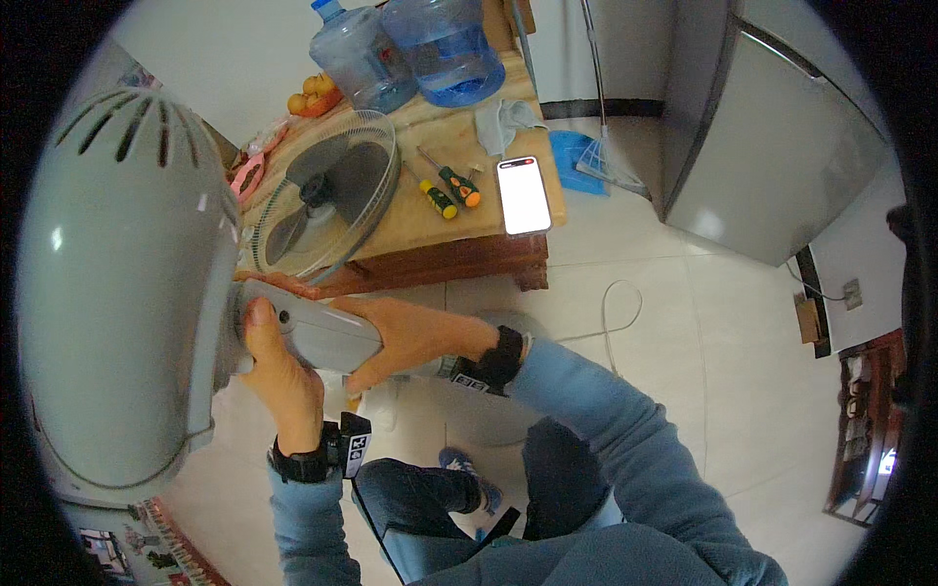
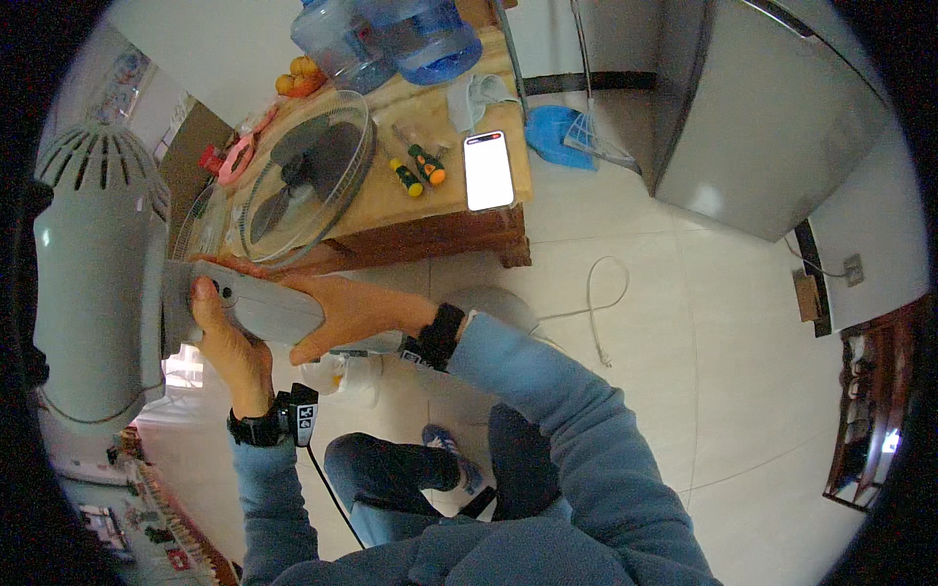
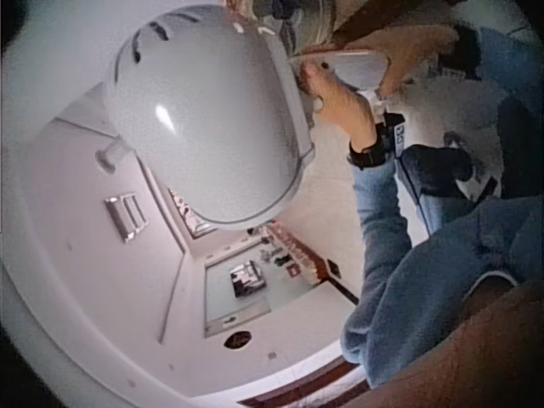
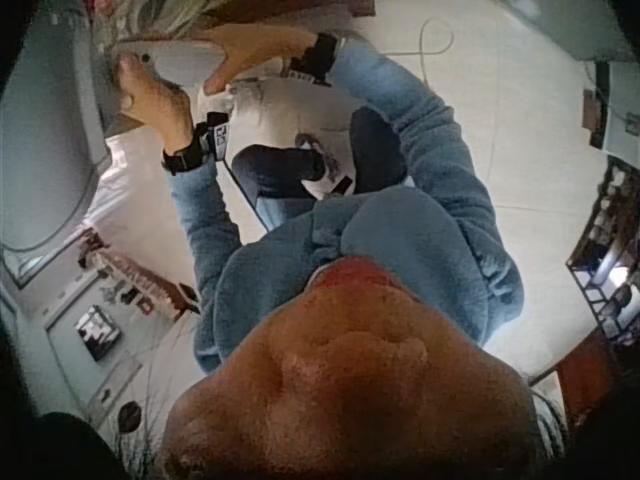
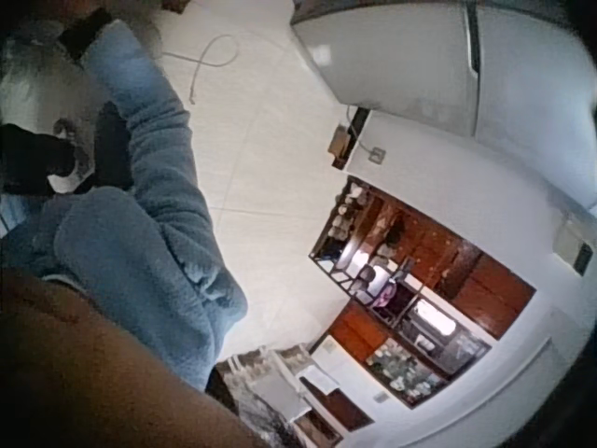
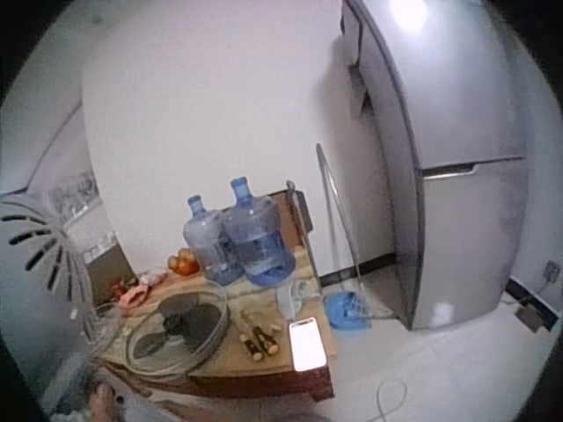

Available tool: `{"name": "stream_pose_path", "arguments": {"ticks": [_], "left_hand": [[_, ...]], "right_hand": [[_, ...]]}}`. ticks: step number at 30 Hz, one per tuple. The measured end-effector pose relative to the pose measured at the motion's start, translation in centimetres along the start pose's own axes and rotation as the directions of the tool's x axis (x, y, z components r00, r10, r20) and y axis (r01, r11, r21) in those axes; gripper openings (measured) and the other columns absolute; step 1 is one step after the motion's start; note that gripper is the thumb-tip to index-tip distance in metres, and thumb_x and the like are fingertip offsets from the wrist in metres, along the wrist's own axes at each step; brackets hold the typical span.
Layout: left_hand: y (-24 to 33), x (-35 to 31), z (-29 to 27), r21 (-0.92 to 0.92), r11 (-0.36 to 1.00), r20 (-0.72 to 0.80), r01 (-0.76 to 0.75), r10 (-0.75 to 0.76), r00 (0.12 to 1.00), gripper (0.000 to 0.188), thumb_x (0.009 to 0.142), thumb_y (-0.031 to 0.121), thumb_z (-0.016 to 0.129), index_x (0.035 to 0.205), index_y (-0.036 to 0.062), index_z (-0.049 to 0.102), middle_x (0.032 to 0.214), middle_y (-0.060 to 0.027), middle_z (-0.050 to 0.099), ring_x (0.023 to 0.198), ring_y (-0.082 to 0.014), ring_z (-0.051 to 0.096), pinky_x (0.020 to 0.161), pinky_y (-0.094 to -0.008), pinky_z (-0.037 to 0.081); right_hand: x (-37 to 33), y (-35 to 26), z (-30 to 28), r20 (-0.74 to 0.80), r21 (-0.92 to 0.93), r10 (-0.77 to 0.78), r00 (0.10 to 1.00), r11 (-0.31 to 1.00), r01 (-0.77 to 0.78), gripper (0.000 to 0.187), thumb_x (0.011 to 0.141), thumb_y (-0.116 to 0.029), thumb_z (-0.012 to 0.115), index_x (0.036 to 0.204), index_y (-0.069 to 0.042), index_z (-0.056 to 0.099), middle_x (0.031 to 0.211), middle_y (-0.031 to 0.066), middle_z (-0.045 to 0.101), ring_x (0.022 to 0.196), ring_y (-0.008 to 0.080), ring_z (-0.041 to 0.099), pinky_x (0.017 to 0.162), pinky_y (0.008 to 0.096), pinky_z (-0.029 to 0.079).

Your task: The person assembles a white pedestal fan by attaching the rear motor housing to the neck and securing it with a screwdriver. They repeatedly tighten and loosen the screw while rotating the fan to access different angles.

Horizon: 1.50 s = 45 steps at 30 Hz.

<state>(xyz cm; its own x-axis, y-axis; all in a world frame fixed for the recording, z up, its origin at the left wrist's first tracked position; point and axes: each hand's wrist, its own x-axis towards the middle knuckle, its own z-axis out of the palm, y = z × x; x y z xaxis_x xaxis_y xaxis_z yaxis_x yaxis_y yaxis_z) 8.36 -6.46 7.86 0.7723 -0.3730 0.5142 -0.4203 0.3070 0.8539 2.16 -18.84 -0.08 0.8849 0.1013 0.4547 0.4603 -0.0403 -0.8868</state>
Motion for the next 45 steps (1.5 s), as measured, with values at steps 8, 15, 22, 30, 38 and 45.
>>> {"name": "stream_pose_path", "arguments": {"ticks": [8, 15, 22, 30, 38, 45], "left_hand": [[-0.8, 0.3, -0.6, -0.022, 1.0, 0.115, 0.003, 0.0, 0.993, 0.044, 0.086, 0.042, 0.059, 0.111, 0.0078, 0.048, 0.091, -0.0089, 0.057, 0.084, -0.02, 0.055, 0.077, -0.0327, 0.044], [-0.5, 0.1, 0.1, -0.079, 0.997, 0.152, 0.009, 0.003, 0.988, 0.05, 0.083, 0.044, 0.063, 0.111, 0.0079, 0.046, 0.086, -0.0096, 0.054, 0.08, -0.0213, 0.054, 0.073, -0.0351, 0.045], [-0.5, 0.0, 0.3, -0.102, 0.995, 0.179, -0.01, 0.029, 0.983, 0.047, 0.083, 0.047, 0.06, 0.106, 0.0077, 0.047, 0.085, -0.0089, 0.054, 0.08, -0.0218, 0.054, 0.074, -0.0353, 0.045], [-1.3, 0.0, -0.4, 0.102, 0.989, 0.179, -0.108, 0.089, 0.98, 0.05, 0.08, 0.039, 0.065, 0.113, 0.0074, 0.045, 0.087, -0.0103, 0.054, 0.08, -0.0241, 0.055, 0.073, -0.0393, 0.048], [-1.8, 0.3, 1.4, -0.079, 0.994, 0.213, -0.071, 0.086, 0.973, 0.054, 0.077, 0.028, 0.071, 0.117, 0.0059, 0.042, 0.089, -0.011, 0.053, 0.081, -0.0247, 0.056, 0.074, -0.0405, 0.05], [-1.2, 0.4, 0.4, -0.056, 0.996, 0.314, -0.076, 0.09, 0.945, 0.075, 0.075, 0.035, 0.073, 0.131, 0.0042, 0.034, 0.107, -0.0156, 0.054, 0.098, -0.0281, 0.057, 0.09, -0.0434, 0.046]], "right_hand": [[-4.0, 4.2, -6.3, -0.272, -0.292, 0.196, 0.942, 0.916, -0.275, 0.042, 0.081, -0.025, 0.065, 0.117, -0.003, 0.056, 0.105, 0.0144, 0.063, 0.096, 0.0247, 0.061, 0.085, 0.0352, 0.048], [-3.6, 7.8, -10.5, -0.658, -0.691, -0.147, 0.739, 0.506, -0.516, 0.016, 0.081, -0.022, 0.062, 0.09, -0.009, 0.06, 0.074, 0.0126, 0.063, 0.075, 0.0326, 0.062, 0.063, 0.0422, 0.048], [-0.6, 9.5, -12.6, -0.678, -0.715, -0.178, 0.713, 0.383, -0.585, 0.017, 0.077, -0.018, 0.063, 0.089, -0.007, 0.059, 0.093, 0.0128, 0.06, 0.082, 0.0329, 0.06, 0.068, 0.0431, 0.049], [-0.2, 12.1, -16.3, -0.598, -0.783, -0.124, 0.792, -0.12, -0.61, 0.024, 0.069, -0.017, 0.068, 0.089, -0.006, 0.06, 0.089, 0.0093, 0.062, 0.086, 0.0257, 0.06, 0.072, 0.0381, 0.048], [-0.3, 13.7, -17.1, -0.613, -0.748, -0.317, 0.723, -0.06, -0.661, 0.02, 0.08, -0.015, 0.058, 0.097, -0.005, 0.053, 0.085, 0.0105, 0.059, 0.079, 0.0239, 0.063, 0.064, 0.036, 0.054], [-7.6, 2.0, -13.3, -0.721, -0.649, -0.52, 0.459, 0.738, -0.183, 0.029, 0.086, -0.023, 0.059, 0.112, -0.01, 0.06, 0.076, 0.0055, 0.059, 0.058, 0.0143, 0.054, 0.052, 0.0267, 0.046]]}}
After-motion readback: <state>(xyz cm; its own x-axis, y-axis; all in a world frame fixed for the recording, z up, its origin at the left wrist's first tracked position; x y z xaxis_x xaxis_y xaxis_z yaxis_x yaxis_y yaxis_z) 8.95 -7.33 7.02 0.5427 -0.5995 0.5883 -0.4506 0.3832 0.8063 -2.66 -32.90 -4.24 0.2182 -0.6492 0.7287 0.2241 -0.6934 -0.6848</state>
